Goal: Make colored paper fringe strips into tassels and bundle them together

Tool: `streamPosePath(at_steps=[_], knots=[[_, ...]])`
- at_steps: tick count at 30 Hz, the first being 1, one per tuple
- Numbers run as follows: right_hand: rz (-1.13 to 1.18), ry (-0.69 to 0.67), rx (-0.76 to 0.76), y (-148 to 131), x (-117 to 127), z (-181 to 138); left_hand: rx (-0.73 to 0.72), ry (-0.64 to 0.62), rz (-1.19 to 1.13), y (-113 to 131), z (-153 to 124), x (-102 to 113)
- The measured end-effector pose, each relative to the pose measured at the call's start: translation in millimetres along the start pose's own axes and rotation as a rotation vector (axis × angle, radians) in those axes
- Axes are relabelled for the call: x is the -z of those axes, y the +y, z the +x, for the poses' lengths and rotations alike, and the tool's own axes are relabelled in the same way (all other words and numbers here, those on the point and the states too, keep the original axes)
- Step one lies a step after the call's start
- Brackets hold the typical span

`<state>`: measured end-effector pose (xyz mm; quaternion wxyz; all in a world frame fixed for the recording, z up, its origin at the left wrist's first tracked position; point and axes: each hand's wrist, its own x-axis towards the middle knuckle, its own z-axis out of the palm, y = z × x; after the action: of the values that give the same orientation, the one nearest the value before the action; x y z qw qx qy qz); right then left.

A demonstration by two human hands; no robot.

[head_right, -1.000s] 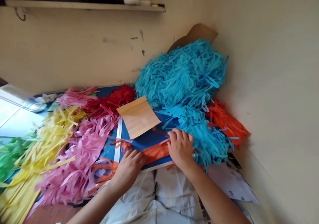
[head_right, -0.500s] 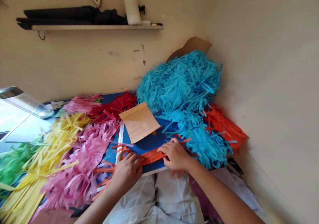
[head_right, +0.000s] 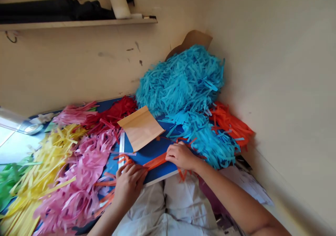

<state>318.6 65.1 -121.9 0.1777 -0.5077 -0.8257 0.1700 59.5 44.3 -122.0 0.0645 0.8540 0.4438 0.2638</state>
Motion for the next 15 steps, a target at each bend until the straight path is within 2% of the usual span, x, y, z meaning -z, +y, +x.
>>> streamPosePath(at_steps=[6,15], knots=[[-0.11,0.049,-0.134,-7.3,-9.5,13.8,0.199,-0.104,0.145,4.3,14.9,-2.0],[-0.16,0.052,-0.191,-5.4,-10.6,19.1,0.219,-0.145,0.246,4.2,23.8,-4.5]])
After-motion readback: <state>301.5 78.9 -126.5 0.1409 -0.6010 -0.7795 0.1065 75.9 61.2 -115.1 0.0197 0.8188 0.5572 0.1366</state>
